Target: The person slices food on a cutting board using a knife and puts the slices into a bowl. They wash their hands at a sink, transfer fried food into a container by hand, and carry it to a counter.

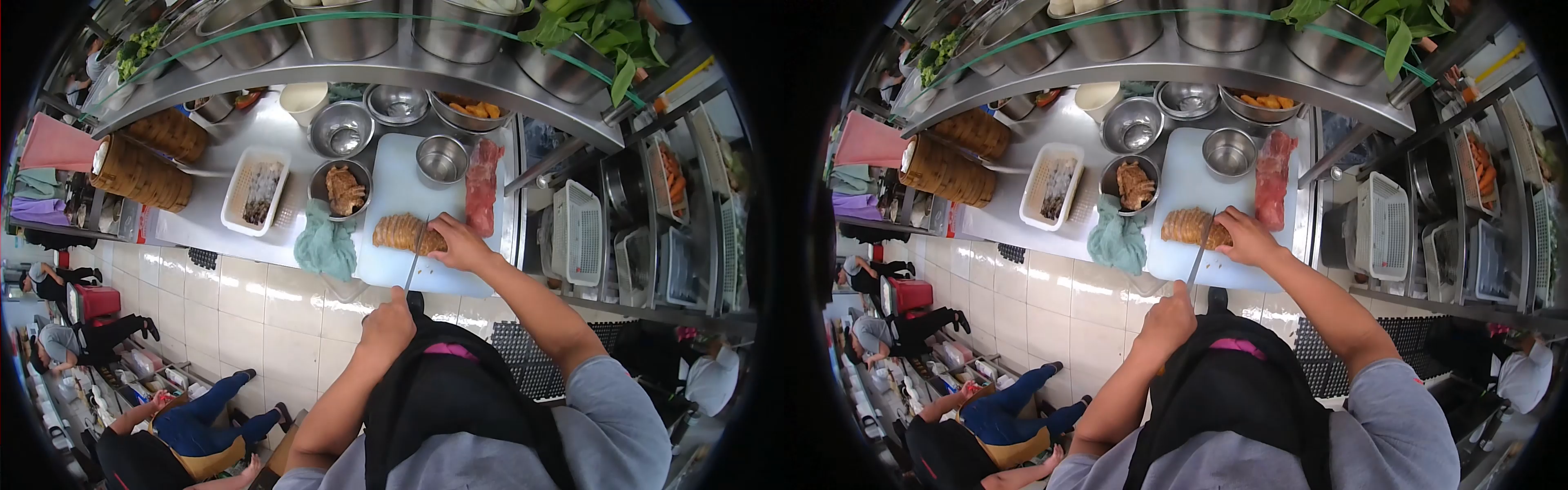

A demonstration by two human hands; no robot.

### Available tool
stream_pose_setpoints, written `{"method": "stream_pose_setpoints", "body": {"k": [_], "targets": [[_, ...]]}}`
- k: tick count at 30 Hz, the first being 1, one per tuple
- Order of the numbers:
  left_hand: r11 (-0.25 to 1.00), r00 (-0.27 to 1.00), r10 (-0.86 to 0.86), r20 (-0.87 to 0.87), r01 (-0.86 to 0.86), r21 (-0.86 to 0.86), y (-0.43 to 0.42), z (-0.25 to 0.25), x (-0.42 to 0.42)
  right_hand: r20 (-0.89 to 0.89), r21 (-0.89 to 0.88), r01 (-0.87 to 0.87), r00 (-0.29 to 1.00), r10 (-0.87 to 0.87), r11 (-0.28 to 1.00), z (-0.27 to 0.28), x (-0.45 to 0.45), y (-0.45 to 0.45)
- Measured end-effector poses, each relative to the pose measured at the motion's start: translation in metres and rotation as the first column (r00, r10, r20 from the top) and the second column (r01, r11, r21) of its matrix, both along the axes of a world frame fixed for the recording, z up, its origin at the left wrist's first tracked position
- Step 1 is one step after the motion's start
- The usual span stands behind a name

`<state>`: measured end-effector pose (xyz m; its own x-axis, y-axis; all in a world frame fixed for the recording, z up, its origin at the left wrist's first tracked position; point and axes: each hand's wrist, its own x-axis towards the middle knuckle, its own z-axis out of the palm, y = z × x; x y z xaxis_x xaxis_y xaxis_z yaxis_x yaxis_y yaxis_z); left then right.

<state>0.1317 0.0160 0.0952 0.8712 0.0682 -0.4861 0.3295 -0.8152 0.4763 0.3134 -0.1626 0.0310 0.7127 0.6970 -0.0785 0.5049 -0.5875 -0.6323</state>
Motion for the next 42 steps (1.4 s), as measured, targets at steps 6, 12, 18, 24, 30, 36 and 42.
{"method": "stream_pose_setpoints", "body": {"k": [6,12,18,24,30,36,42], "targets": [[1.0,1.0,-0.004,-0.031,0.003,-0.013,-0.002,-0.001,-0.001,-0.006,-0.014,-0.006,1.0,0.006,1.0,0.001,0.001,0.001],[1.0,1.0,-0.02,0.014,0.02,-0.022,-0.011,-0.038,0.021,0.024,0.027,-0.035,0.999,0.035,0.999,-0.003,0.003,0.0],[0.998,0.992,-0.057,-0.114,0.054,-0.023,-0.004,-0.014,0.012,-0.008,0.03,-0.006,1.0,0.006,1.0,-0.004,-0.001,-0.001],[0.998,0.999,0.036,-0.016,-0.036,-0.058,-0.016,-0.059,0.023,0.01,0.051,-0.018,1.0,0.018,0.999,-0.007,0.001,-0.002],[0.999,0.995,-0.044,-0.086,0.042,-0.024,-0.008,-0.038,0.009,-0.01,0.056,0.005,1.0,-0.005,0.998,-0.012,-0.005,-0.002],[0.999,0.999,0.015,0.045,-0.017,0.034,-0.018,-0.076,0.014,0.016,0.076,0.013,1.0,-0.015,0.997,-0.013,-0.005,-0.003],[1.0,0.999,0.007,0.042,-0.008,0.011,-0.002,-0.022,0.013,-0.002,0.121,0.028,1.0,-0.028,0.992,-0.01,-0.005,-0.01]]}}
